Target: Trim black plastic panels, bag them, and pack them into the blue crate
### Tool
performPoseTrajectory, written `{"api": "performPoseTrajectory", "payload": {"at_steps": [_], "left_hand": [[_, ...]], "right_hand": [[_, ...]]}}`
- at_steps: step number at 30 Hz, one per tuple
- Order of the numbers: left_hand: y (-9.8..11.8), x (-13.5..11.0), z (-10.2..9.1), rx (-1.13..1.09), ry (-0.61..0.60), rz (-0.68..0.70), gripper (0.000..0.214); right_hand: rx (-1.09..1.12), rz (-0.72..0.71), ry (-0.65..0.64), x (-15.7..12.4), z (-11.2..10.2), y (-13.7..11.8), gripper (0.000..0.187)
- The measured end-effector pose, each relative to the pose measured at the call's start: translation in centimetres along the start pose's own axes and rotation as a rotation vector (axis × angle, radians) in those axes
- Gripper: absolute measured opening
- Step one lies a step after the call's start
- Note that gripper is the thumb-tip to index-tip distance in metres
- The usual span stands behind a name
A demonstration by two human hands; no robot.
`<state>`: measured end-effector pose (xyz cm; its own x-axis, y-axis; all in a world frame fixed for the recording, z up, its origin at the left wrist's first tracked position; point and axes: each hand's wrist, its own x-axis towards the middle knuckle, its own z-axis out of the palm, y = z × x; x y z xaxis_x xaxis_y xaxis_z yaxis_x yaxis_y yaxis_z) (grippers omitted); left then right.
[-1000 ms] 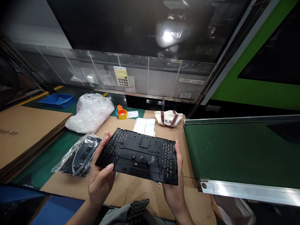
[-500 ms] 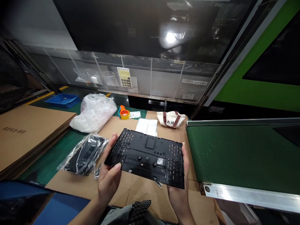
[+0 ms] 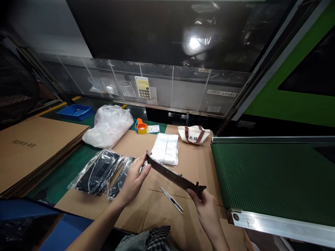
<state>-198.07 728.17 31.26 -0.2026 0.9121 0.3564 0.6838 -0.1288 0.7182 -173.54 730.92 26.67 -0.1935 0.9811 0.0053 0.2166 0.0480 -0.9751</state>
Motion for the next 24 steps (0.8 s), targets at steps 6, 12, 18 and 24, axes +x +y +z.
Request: {"api": "performPoseTrajectory", "payload": {"at_steps": [6, 12, 18, 24], "left_hand": [[-8.2, 5.7, 3.7, 0.335, -0.261, 0.107, 0.032], [-15.3, 8.0, 7.6, 0.553, -0.451, 0.186, 0.018], [-17.8, 7.5, 8.9, 0.686, -0.502, 0.253, 0.032], [-18.3, 8.6, 7.8, 0.739, -0.575, 0.299, 0.026]], "right_hand": [[0.273, 0.255, 0.224, 0.8, -0.4, 3.9, 0.047], [0.58, 0.396, 0.376, 0.5, -0.4, 5.9, 0.059], [0.705, 0.476, 0.429, 0.2, 0.2, 6.1, 0.059], [0.719, 0.509, 0.392, 0.8, 0.8, 5.7, 0.059]]}}
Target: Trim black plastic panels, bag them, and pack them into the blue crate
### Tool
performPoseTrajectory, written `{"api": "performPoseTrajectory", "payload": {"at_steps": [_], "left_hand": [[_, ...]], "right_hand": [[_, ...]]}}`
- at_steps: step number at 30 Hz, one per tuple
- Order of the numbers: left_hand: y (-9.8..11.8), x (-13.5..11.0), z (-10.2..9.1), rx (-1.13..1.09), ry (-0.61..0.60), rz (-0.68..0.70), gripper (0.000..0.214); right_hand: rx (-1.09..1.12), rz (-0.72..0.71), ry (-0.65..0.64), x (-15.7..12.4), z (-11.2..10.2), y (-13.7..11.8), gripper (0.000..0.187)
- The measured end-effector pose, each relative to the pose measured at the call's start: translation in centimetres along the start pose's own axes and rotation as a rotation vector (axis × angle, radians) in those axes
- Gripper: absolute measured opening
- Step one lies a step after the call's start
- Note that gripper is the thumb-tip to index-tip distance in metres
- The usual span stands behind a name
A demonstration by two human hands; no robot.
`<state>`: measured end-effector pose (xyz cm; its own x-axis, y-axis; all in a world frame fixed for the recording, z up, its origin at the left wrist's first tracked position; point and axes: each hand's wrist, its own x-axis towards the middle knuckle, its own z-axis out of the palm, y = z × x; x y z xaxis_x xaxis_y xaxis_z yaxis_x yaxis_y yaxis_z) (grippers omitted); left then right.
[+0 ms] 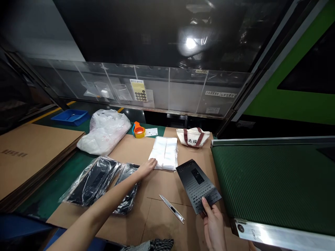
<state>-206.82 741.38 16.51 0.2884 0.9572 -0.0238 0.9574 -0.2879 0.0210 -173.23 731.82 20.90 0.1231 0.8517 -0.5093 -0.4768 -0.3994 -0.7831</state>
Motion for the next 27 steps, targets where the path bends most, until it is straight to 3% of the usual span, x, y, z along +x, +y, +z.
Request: {"api": "performPoseTrajectory", "payload": {"at_steps": [10, 14, 17, 20, 27], "left_hand": [[-1.2, 3.1, -1.5, -0.004, -0.101, -0.114, 0.022], [-1.2, 4.1, -1.1, -0.061, -0.139, -0.191, 0.026], [-1.3, 4.4, -0.6, -0.113, -0.153, -0.224, 0.027], [-1.2, 4.4, -0.2, -0.154, -0.152, -0.218, 0.026], [-0.8, 3.3, -0.6, -0.189, -0.124, -0.081, 0.025]], "right_hand": [[-0.074, -0.097, -0.131, 0.0, 3.0, 0.9, 0.049], [-0.248, -0.169, -0.229, 0.4, 4.2, 2.1, 0.046], [-0.454, -0.32, -0.239, 0.8, 5.2, 3.0, 0.043], [-0.566, -0.417, -0.215, 1.1, 6.3, 3.8, 0.042], [-0.629, -0.462, -0.172, 1.3, 7.0, 4.8, 0.042]]}}
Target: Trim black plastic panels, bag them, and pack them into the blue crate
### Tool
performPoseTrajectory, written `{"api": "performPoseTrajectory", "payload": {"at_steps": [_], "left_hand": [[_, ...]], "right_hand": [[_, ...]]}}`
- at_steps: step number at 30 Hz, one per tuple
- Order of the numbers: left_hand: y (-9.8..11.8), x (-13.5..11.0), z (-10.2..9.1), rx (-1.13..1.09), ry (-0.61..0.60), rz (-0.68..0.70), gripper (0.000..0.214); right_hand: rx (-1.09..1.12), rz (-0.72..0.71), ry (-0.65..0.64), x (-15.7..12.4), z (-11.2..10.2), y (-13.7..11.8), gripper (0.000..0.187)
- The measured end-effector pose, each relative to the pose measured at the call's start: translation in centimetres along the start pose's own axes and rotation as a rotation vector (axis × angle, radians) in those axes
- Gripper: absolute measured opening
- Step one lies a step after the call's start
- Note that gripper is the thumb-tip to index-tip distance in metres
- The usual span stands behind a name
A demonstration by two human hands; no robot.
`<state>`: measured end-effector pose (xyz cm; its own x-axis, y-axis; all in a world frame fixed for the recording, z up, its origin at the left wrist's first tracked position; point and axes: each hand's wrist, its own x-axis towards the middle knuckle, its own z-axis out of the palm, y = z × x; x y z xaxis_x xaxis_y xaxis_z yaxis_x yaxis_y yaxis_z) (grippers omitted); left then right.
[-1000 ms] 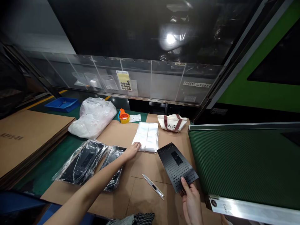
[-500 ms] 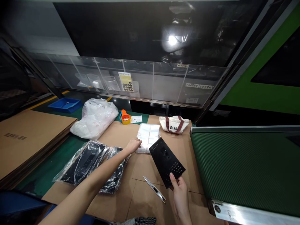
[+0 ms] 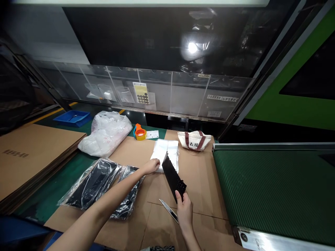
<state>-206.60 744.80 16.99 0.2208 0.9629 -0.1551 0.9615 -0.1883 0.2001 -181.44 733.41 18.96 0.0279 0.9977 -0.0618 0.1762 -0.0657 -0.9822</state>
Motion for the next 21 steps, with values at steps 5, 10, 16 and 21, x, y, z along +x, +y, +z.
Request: {"api": "performPoseTrajectory", "payload": {"at_steps": [5, 10, 16, 21], "left_hand": [[-0.1, -0.6, -0.2, 0.017, -0.049, 0.064, 0.022], [-0.3, 0.5, 0.2, 0.001, -0.023, -0.066, 0.025], [-0.9, 1.6, 0.8, -0.064, -0.01, -0.254, 0.028], [-0.8, 1.6, 0.9, -0.155, 0.005, -0.298, 0.027]], "right_hand": [[-0.061, -0.002, 0.067, -0.4, -0.8, 0.5, 0.041], [-0.081, -0.025, 0.062, -0.8, -0.6, 0.7, 0.04], [-0.061, -0.108, 0.0, -0.9, 0.8, 1.1, 0.042], [-0.098, -0.135, -0.033, -0.6, 2.0, 1.5, 0.044]]}}
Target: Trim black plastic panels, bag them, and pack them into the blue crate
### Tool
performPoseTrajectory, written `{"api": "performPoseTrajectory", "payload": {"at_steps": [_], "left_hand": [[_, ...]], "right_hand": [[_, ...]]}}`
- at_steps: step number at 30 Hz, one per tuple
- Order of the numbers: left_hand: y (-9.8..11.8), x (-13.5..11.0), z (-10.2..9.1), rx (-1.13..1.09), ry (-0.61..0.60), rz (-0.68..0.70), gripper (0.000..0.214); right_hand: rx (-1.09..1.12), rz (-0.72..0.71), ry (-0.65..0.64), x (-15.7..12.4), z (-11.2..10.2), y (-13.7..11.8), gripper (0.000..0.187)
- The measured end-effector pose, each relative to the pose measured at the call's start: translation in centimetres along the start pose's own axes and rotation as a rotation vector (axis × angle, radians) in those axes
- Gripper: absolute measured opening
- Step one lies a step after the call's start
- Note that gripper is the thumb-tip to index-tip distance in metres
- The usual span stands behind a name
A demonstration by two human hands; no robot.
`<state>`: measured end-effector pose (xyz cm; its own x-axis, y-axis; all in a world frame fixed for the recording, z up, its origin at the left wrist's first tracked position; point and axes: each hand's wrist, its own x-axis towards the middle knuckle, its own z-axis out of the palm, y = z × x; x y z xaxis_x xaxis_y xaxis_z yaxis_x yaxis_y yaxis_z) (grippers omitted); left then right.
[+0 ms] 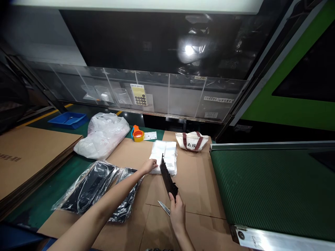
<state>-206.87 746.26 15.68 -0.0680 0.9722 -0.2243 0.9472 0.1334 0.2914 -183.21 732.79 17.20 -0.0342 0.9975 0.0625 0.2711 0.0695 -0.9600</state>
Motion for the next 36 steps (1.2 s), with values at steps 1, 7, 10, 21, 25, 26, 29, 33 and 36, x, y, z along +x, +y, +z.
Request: {"api": "performPoseTrajectory", "payload": {"at_steps": [1, 7, 10, 21, 25, 26, 29, 33, 36], "left_hand": [[0.1, -0.1, -0.1, -0.021, 0.008, -0.009, 0.027], [0.5, -0.2, -0.9, -0.176, 0.089, -0.116, 0.028], [0.6, -0.1, -1.0, -0.272, 0.085, -0.168, 0.027], [0.9, 0.2, -1.2, -0.755, 0.213, -0.354, 0.027], [2.3, 0.9, -2.2, -0.875, 0.233, -0.344, 0.029], [2.6, 1.0, -2.5, -0.883, 0.232, -0.331, 0.029], [2.8, 1.1, -3.4, -0.87, 0.229, -0.287, 0.028], [1.5, 0.2, -4.8, -0.795, 0.248, -0.251, 0.025], [0.5, -0.6, -5.8, -0.753, 0.273, -0.249, 0.026]], "right_hand": [[-0.014, -0.006, -0.004, 0.0, 0.2, 0.0, 0.044], [-0.093, -0.041, -0.017, -0.4, 0.7, 0.1, 0.046], [-0.103, -0.057, -0.032, -0.3, 0.9, 0.0, 0.046], [-0.096, -0.049, -0.063, 0.0, 1.3, 0.3, 0.046], [-0.057, -0.027, -0.036, 0.3, 1.2, 0.1, 0.042], [-0.044, -0.015, -0.022, 0.5, 1.1, 0.0, 0.041], [0.0, 0.043, 0.045, 1.0, 0.7, 0.1, 0.039], [0.079, 0.145, 0.139, 0.9, -0.4, 0.5, 0.039], [0.175, 0.21, 0.174, 0.2, -1.3, 0.7, 0.039]]}}
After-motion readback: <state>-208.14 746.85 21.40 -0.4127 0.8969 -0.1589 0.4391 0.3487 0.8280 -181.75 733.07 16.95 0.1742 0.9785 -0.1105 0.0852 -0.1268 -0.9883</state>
